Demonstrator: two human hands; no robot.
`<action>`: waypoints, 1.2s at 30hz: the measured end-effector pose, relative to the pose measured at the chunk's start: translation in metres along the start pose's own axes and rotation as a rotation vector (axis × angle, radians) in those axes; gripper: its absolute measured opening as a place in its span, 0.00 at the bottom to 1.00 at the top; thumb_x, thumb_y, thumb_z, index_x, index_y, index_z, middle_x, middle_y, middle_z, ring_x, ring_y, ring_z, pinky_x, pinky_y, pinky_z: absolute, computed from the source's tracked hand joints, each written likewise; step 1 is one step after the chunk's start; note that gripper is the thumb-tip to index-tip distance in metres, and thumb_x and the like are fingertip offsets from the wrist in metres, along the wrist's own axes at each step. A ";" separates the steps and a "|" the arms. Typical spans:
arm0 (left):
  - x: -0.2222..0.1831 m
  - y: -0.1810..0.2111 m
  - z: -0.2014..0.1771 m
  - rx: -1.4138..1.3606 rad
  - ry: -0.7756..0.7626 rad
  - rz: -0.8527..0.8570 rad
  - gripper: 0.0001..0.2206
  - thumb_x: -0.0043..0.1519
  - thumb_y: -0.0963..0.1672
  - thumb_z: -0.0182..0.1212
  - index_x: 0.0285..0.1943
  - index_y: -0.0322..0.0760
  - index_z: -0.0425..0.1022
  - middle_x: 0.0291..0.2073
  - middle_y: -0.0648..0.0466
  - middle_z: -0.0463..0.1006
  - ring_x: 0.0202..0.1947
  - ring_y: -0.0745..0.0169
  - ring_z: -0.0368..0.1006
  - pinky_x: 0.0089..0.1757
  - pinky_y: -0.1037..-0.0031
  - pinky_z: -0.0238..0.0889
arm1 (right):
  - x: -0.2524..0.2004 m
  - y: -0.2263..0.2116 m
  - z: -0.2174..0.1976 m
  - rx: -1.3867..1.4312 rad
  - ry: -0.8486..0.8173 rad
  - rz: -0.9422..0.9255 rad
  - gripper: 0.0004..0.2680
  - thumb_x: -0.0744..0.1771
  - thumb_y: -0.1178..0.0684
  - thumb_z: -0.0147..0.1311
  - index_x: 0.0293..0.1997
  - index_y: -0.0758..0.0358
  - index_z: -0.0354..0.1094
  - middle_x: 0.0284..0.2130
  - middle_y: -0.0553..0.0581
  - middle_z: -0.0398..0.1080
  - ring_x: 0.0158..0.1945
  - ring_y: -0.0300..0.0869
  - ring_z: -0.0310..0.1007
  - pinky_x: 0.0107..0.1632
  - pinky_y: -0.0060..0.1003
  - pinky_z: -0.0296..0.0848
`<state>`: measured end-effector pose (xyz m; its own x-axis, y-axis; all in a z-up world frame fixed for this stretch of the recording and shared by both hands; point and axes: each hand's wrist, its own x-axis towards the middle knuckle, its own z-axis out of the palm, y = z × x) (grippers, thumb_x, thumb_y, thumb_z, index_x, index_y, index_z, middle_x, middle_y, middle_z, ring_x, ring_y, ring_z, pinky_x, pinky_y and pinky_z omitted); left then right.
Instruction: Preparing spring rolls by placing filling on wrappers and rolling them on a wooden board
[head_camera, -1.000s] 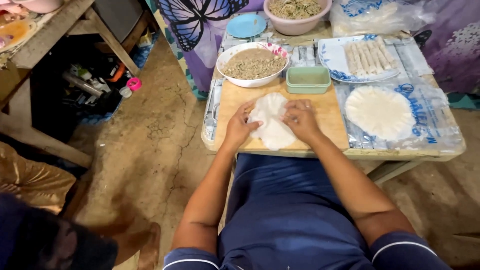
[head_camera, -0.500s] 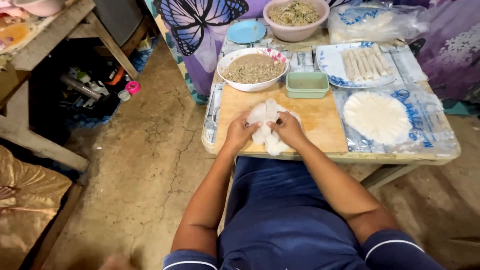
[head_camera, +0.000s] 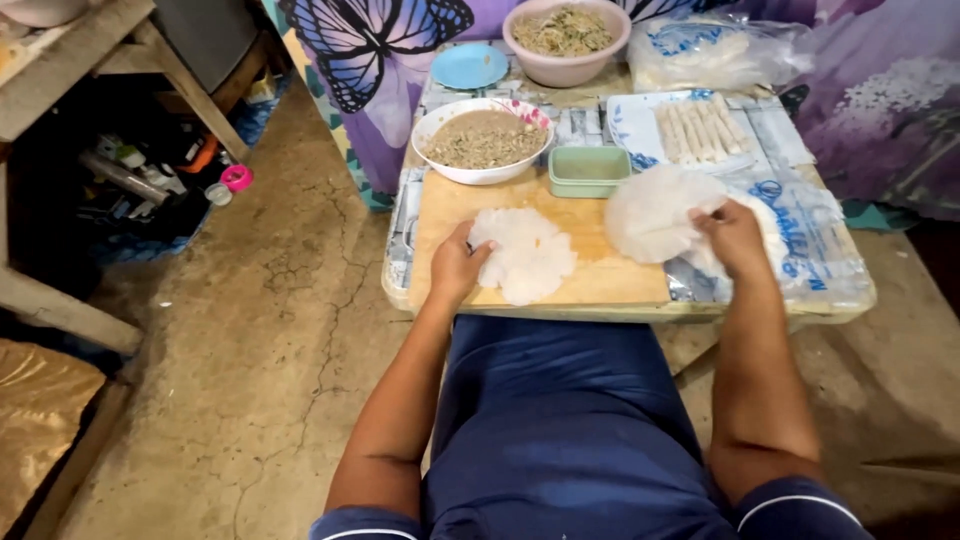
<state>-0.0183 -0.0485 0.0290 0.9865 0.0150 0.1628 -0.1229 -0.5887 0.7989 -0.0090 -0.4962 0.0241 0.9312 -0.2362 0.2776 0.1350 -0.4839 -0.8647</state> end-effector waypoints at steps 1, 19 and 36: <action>-0.001 0.001 0.001 -0.002 -0.004 0.002 0.24 0.61 0.49 0.66 0.65 0.39 0.72 0.46 0.32 0.81 0.53 0.30 0.76 0.52 0.47 0.69 | 0.010 0.022 -0.012 -0.002 0.004 0.002 0.11 0.68 0.52 0.61 0.52 0.66 0.73 0.42 0.63 0.74 0.48 0.51 0.71 0.54 0.49 0.66; 0.009 -0.032 0.008 -0.298 -0.101 0.120 0.43 0.51 0.37 0.69 0.79 0.48 0.56 0.48 0.45 0.79 0.51 0.49 0.76 0.52 0.64 0.73 | -0.030 -0.066 0.154 -0.078 -0.271 -0.404 0.05 0.60 0.59 0.66 0.33 0.66 0.74 0.40 0.72 0.70 0.50 0.71 0.70 0.54 0.60 0.69; 0.013 -0.042 0.005 -0.686 -0.091 0.189 0.31 0.65 0.46 0.62 0.77 0.44 0.54 0.55 0.46 0.78 0.52 0.58 0.71 0.50 0.70 0.70 | 0.006 -0.165 0.202 -0.258 -0.628 -0.338 0.10 0.59 0.55 0.70 0.40 0.57 0.76 0.26 0.61 0.76 0.33 0.56 0.78 0.38 0.48 0.73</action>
<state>0.0007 -0.0277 -0.0051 0.9432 -0.1221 0.3090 -0.3028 0.0667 0.9507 0.0429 -0.2476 0.0834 0.8814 0.4470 0.1528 0.4358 -0.6446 -0.6282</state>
